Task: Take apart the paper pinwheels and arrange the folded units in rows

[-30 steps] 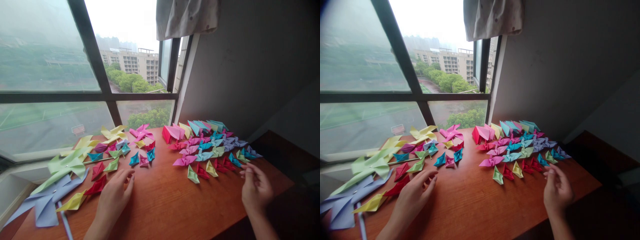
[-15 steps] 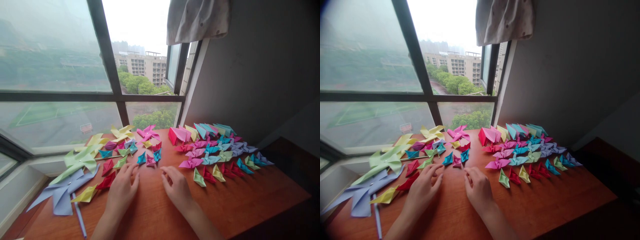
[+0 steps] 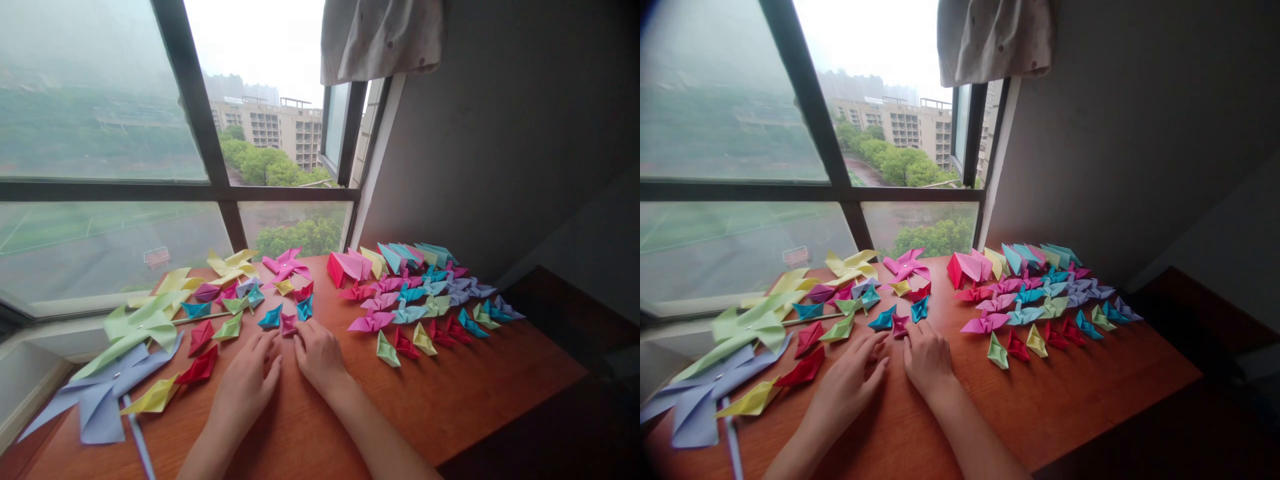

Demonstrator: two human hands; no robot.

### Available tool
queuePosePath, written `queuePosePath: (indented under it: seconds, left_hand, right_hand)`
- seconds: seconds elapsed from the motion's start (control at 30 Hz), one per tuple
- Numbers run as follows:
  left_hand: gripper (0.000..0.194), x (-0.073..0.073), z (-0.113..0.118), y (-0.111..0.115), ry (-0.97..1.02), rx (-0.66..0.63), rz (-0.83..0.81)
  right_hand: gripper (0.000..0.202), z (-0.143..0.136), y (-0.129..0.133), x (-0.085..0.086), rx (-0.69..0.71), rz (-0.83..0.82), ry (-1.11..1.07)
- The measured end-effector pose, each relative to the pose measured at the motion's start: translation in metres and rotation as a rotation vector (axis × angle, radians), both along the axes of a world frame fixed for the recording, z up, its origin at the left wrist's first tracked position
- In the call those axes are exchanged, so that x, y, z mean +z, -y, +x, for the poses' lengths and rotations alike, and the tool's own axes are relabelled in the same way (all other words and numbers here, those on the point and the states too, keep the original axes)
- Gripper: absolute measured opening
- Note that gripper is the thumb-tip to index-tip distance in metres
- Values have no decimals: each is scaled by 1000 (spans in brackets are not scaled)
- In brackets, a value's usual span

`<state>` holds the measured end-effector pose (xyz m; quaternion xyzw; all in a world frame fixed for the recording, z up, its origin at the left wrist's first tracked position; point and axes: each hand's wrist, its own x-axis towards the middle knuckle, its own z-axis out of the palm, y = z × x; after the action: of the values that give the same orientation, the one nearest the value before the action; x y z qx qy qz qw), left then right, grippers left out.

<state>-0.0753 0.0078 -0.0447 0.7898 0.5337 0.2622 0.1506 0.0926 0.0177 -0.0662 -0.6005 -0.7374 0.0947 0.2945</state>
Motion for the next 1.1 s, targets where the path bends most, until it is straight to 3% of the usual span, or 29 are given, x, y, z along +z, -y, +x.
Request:
queuePosePath:
  seconds: [0.23, 0.47, 0.87, 1.1]
  left_hand:
    - [44, -1, -1, -2, 29, 45, -2]
    - [50, -7, -1, -1, 45, -10, -50]
    - [35, 0, 7, 7, 222, -274, -258]
    - [33, -4, 9, 6, 179, -350, -287]
  right_hand:
    - [14, 4, 7, -3, 145, 76, -52]
    - [12, 4, 20, 2, 202, 78, -64]
    - [11, 20, 73, 3, 66, 91, -349]
    - [10, 24, 91, 3, 13, 100, -422]
